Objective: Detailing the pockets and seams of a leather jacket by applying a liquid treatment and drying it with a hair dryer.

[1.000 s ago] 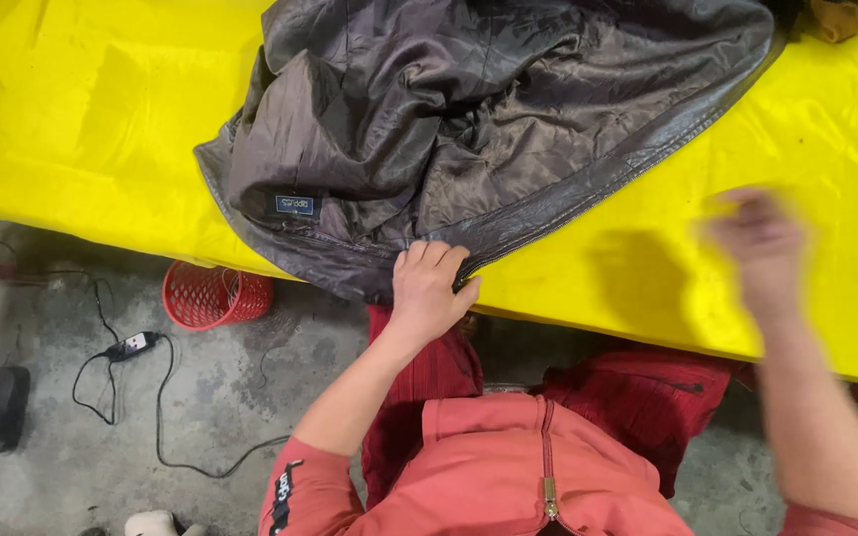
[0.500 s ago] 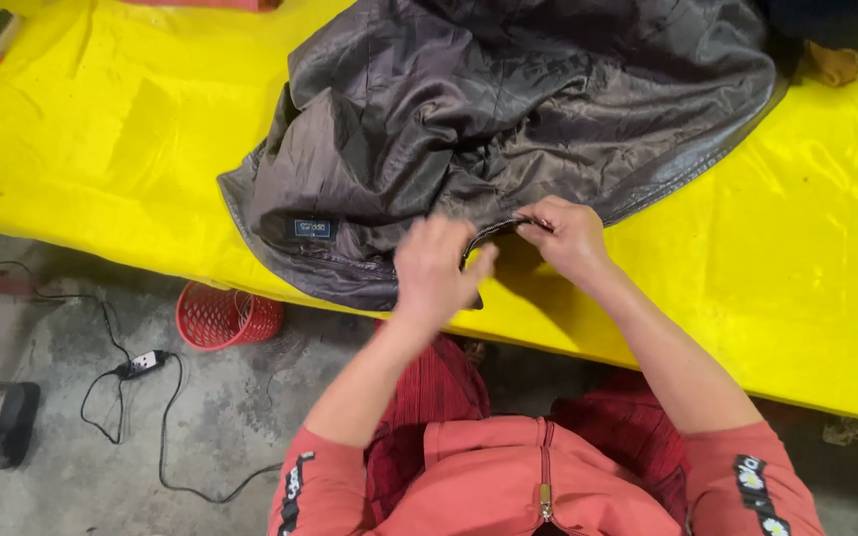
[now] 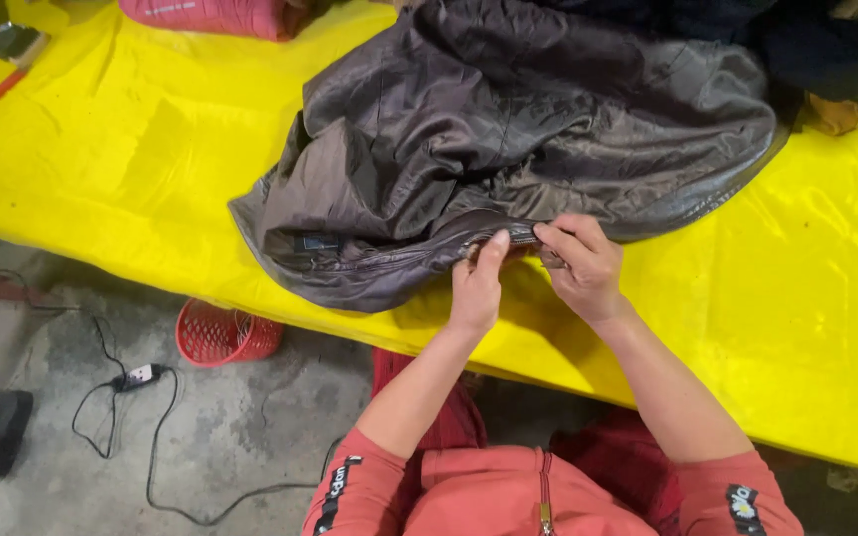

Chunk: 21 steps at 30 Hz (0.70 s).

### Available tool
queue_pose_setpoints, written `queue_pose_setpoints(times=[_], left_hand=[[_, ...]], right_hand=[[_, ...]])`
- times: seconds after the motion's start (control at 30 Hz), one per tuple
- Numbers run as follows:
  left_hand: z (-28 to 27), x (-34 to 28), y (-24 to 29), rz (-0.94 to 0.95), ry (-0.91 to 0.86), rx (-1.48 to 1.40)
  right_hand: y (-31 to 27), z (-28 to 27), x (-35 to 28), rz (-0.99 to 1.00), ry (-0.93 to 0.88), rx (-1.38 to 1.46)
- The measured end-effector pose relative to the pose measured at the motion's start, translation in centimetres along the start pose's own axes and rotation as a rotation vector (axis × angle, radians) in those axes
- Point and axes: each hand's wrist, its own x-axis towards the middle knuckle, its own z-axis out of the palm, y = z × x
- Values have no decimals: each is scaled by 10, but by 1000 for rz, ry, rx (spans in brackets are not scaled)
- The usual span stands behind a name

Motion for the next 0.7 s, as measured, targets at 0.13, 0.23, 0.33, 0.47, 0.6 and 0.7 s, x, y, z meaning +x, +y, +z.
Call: queue_pose_setpoints(times=[0.13, 0.23, 0.33, 0.47, 0.6, 0.7], left_hand=[[-5, 48, -8, 63, -209, 344], [-2, 63, -1, 289, -495, 239], [1, 76, 11, 405, -644, 296], [-7, 82, -7, 409, -683, 274], [-5, 71, 15, 506, -713, 327], [-8, 65, 17, 566, -702, 360]], right_hand=[[6, -21, 22, 368, -185, 635], [9, -43, 33, 491, -284, 783], [22, -37, 20, 509, -228, 797], [17, -37, 27, 432, -129, 701], [8, -34, 33, 316, -63, 620], [-4, -33, 36, 278, -50, 544]])
